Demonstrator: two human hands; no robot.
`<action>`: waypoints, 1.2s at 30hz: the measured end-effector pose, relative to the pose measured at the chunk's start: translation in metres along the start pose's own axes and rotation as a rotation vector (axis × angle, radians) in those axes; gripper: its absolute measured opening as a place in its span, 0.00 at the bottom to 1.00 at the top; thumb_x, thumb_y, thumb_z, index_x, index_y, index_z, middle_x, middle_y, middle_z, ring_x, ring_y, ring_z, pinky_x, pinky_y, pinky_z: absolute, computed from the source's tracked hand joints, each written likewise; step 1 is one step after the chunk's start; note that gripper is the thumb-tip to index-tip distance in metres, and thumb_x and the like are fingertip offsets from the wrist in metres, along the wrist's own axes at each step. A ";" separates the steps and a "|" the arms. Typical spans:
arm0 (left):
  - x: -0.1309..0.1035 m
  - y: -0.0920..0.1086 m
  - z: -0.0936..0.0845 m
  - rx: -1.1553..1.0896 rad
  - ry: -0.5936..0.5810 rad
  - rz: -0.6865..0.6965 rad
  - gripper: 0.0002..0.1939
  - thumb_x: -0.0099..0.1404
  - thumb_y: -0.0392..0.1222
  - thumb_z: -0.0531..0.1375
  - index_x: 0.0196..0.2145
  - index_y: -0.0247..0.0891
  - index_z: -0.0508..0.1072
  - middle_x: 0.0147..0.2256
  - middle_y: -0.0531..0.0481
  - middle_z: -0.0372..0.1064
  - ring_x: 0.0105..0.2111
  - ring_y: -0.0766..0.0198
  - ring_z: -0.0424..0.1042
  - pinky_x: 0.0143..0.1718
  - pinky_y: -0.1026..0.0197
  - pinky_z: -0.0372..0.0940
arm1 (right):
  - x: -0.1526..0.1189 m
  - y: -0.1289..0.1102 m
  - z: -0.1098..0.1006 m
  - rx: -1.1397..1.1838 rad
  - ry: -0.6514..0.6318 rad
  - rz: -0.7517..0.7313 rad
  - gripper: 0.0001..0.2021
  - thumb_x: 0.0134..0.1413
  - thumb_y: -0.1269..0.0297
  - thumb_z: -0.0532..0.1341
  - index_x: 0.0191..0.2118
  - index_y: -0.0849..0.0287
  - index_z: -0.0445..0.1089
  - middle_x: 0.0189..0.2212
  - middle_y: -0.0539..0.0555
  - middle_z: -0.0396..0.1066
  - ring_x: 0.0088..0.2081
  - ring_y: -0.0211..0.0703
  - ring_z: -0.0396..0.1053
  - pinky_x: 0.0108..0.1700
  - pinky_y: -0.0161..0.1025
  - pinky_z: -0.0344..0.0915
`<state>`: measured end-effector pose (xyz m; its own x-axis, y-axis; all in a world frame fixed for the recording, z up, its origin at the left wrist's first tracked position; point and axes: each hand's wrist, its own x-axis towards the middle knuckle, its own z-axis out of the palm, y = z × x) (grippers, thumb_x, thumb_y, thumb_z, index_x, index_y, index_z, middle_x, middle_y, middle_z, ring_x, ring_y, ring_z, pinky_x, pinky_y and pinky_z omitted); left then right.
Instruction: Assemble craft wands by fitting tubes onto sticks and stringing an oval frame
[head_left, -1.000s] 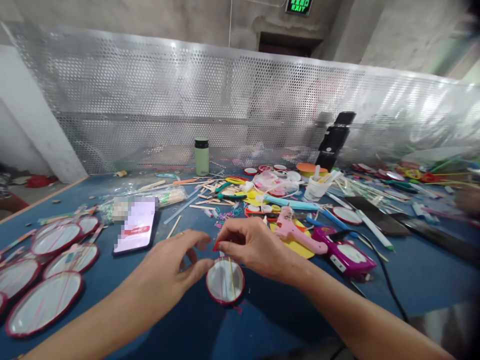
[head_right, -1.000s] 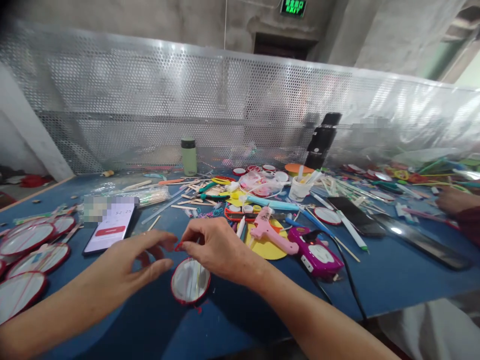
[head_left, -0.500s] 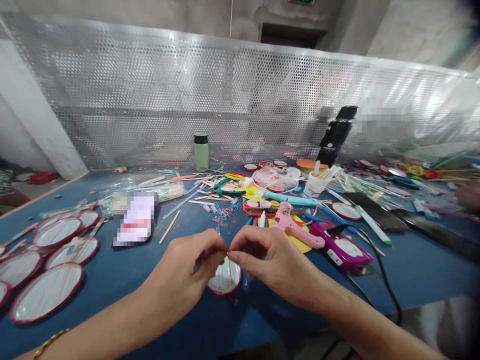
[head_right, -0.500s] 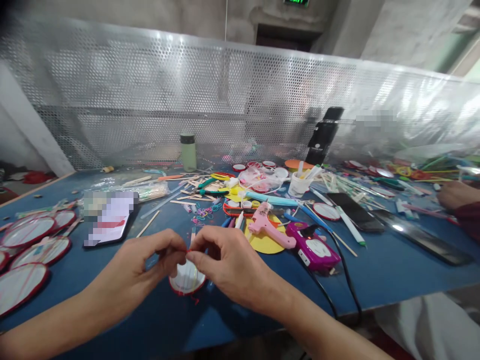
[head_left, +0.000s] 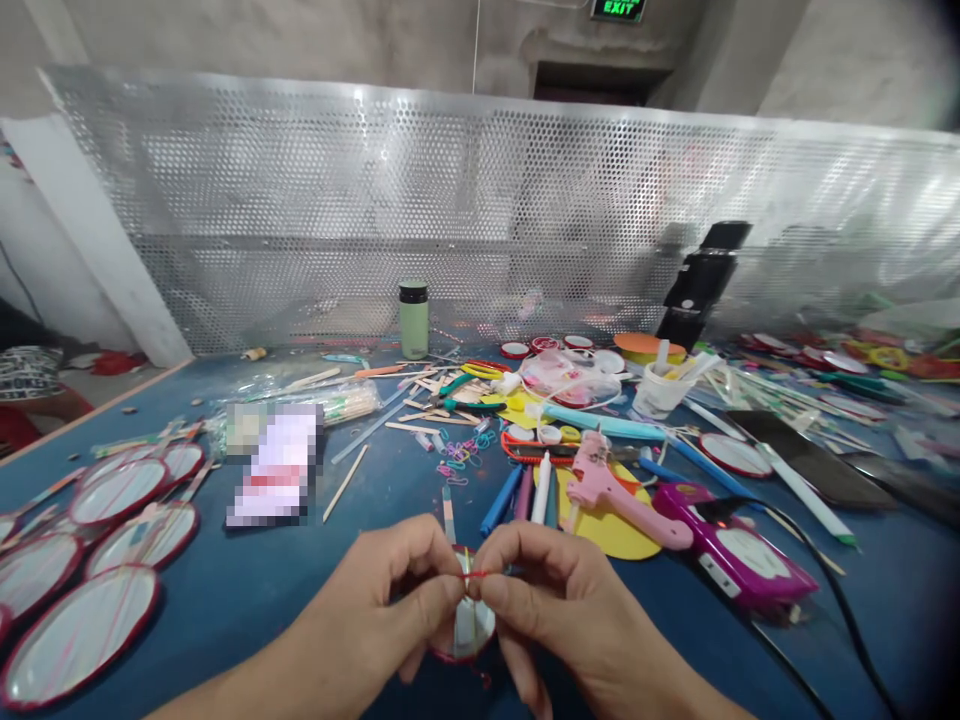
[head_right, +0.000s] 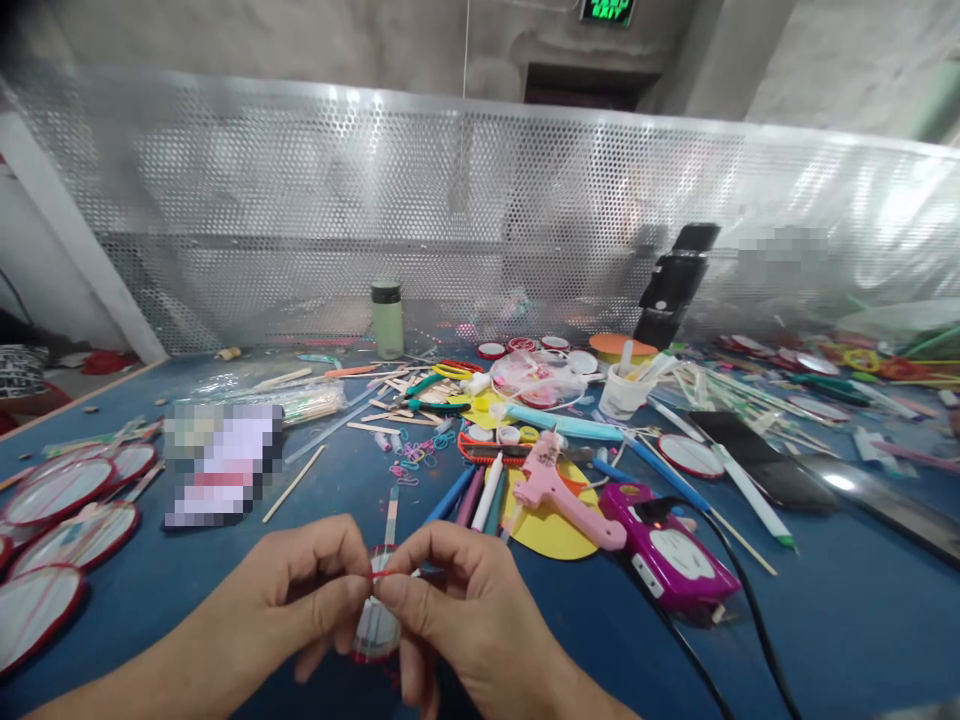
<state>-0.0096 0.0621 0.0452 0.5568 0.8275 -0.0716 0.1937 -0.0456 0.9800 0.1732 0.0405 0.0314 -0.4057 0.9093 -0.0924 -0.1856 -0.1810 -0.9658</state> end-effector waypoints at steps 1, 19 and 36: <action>0.001 -0.002 0.000 -0.042 -0.011 -0.006 0.11 0.66 0.47 0.54 0.30 0.38 0.65 0.23 0.55 0.66 0.19 0.71 0.61 0.18 0.69 0.56 | 0.001 0.000 -0.001 -0.012 0.013 0.002 0.18 0.51 0.50 0.65 0.34 0.61 0.66 0.18 0.49 0.70 0.13 0.29 0.61 0.14 0.24 0.58; -0.012 0.007 -0.008 -0.124 0.023 0.031 0.13 0.62 0.49 0.58 0.28 0.37 0.66 0.22 0.54 0.66 0.18 0.71 0.60 0.20 0.68 0.57 | 0.004 -0.020 0.016 -0.111 0.026 0.073 0.14 0.46 0.57 0.66 0.31 0.59 0.61 0.15 0.45 0.67 0.12 0.29 0.62 0.14 0.24 0.59; -0.001 0.001 -0.024 -0.083 0.249 0.085 0.11 0.62 0.47 0.57 0.28 0.37 0.65 0.20 0.57 0.66 0.14 0.74 0.57 0.19 0.68 0.51 | 0.044 -0.063 -0.003 -0.791 0.219 -0.307 0.05 0.56 0.64 0.59 0.33 0.59 0.66 0.17 0.43 0.63 0.15 0.31 0.62 0.17 0.29 0.58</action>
<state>-0.0297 0.0746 0.0511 0.3508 0.9351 0.0497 0.0823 -0.0837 0.9931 0.1702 0.0929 0.0872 -0.2439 0.9413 0.2335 0.4491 0.3230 -0.8330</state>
